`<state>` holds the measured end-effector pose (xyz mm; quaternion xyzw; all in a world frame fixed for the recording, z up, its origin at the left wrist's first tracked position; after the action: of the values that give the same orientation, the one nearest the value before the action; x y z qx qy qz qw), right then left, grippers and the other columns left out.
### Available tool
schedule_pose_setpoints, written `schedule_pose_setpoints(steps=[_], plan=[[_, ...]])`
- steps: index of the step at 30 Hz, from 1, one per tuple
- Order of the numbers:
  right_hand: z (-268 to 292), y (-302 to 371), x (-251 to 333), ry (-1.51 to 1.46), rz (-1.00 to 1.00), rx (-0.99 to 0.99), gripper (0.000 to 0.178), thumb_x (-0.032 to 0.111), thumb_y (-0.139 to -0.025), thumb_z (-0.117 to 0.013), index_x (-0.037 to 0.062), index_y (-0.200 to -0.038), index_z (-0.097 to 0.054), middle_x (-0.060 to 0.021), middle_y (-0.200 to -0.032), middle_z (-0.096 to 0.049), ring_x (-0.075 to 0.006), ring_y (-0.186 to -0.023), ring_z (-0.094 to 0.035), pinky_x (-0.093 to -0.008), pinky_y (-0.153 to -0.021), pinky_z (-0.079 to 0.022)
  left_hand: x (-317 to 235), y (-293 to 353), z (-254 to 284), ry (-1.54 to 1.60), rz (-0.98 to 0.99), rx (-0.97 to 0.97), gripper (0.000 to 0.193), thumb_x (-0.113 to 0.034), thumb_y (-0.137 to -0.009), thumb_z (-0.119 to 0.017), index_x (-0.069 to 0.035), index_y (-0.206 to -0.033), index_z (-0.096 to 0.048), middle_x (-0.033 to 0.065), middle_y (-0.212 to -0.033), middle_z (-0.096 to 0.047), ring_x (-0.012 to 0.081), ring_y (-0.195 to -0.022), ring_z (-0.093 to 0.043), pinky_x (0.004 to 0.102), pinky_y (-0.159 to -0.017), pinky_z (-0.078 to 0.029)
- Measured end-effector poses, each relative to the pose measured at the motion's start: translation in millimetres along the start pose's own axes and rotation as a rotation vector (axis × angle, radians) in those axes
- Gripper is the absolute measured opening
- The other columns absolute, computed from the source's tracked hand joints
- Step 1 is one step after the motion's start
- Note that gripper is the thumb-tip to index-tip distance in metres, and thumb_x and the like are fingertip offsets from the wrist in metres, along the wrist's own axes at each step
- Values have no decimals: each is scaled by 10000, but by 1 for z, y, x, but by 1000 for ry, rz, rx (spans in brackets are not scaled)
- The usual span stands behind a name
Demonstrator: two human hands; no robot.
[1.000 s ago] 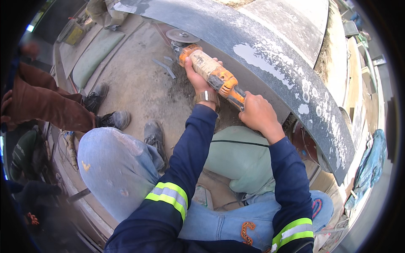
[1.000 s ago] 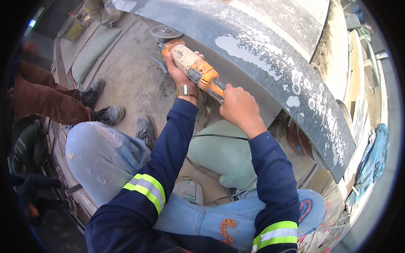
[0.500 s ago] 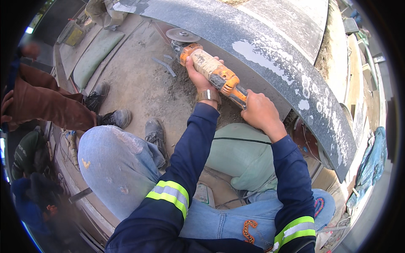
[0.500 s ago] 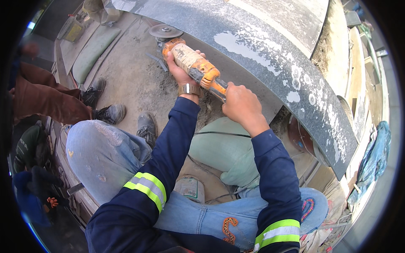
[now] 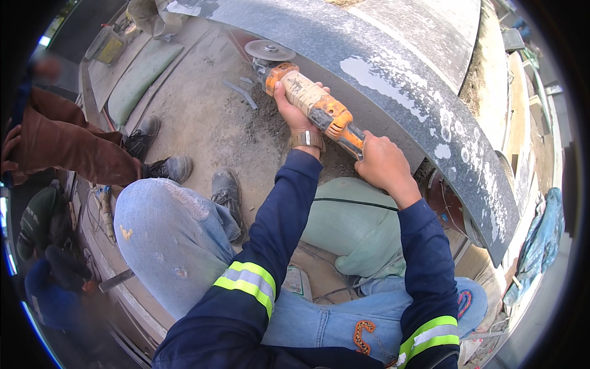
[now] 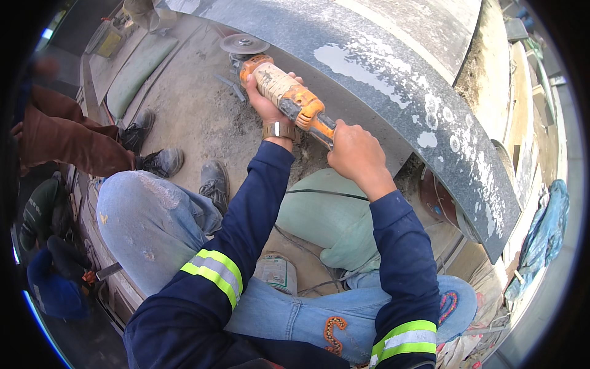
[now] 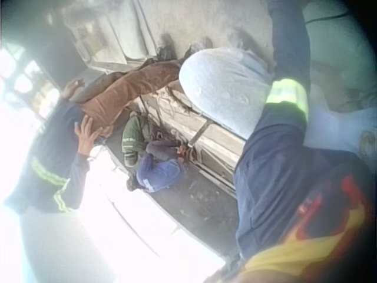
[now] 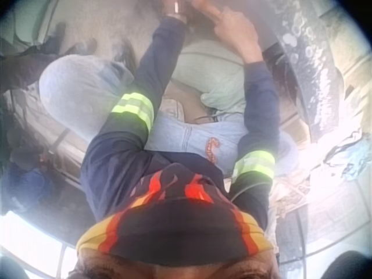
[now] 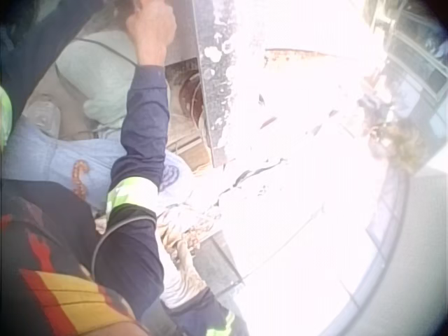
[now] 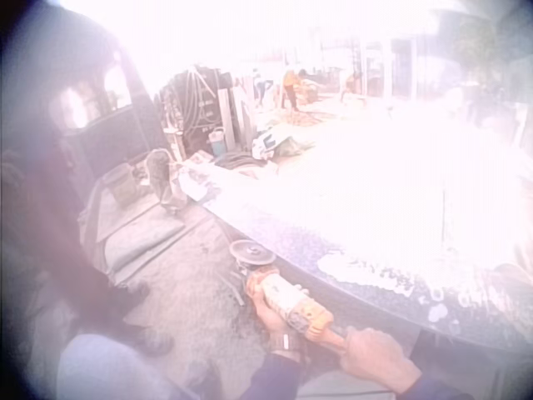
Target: The person kneels on the ground and uses an angle grinder to smooth the edge of a large stone slab. They hold the tool with both hands and move it along the slab's edge, generating dust.
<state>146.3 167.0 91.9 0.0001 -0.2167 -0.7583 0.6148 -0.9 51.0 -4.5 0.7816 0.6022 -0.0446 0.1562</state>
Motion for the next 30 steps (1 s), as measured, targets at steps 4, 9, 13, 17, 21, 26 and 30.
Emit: schedule_pose_setpoints(steps=[4,9,13,17,21,26,30], plan=[[2,2,-1,2,13,-12,293,102,-780,-684,-6,-1046,-623,-242,-943,-713,-427,-915,-708,-505,-800,-578,1,0,1,-26,-11,2,695,-709,-909,-477,-75,-1189,-519,191,-900,-642,338,-769,-688,452,-612,-589],[-1,2,-7,4,16,-18,301,102,-773,-684,-9,-1045,-623,-248,-939,-713,-431,-911,-706,-512,-802,-576,5,2,0,-24,-17,-2,694,-710,-904,-488,-69,-1169,-526,187,-894,-639,337,-784,-684,451,-623,-583],[-2,1,-7,-1,17,-8,311,102,-766,-680,-11,-1051,-624,-252,-933,-711,-438,-910,-703,-519,-804,-573,5,4,-1,-9,-14,9,695,-713,-897,-500,-66,-1149,-532,183,-887,-636,331,-778,-682,442,-622,-586],[-2,3,-8,-3,23,-13,308,99,-765,-675,-12,-1048,-625,-255,-924,-710,-442,-907,-702,-520,-805,-572,6,6,-2,-24,-24,1,686,-714,-895,-500,-73,-1135,-536,182,-882,-636,327,-777,-683,434,-616,-587],[-1,5,-10,-4,26,-23,304,100,-768,-676,-12,-1045,-624,-256,-923,-710,-443,-910,-702,-518,-804,-573,7,8,-3,-35,-28,3,685,-717,-895,-496,-75,-1131,-540,182,-879,-640,326,-769,-685,435,-610,-587],[-1,6,-12,4,17,-10,298,101,-773,-677,-10,-1044,-622,-256,-924,-710,-440,-915,-703,-518,-805,-573,9,10,-2,-45,-32,-19,698,-724,-894,-491,-72,-1136,-542,182,-881,-644,329,-768,-689,437,-607,-589],[1,6,-9,8,21,-21,292,100,-775,-677,-10,-1040,-623,-254,-924,-711,-440,-914,-704,-518,-806,-573,8,8,-1,-39,-22,-6,700,-729,-893,-491,-78,-1148,-534,185,-894,-643,334,-785,-689,447,-618,-591]])
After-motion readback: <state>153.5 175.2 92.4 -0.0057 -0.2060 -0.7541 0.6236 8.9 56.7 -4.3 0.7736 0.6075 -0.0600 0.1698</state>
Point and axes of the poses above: each hand's wrist, its own y-axis away from the middle knuckle, its own z-axis out of the back of the hand, x = y × z, the point moved 6 cm from there along -y, towards the middle knuckle
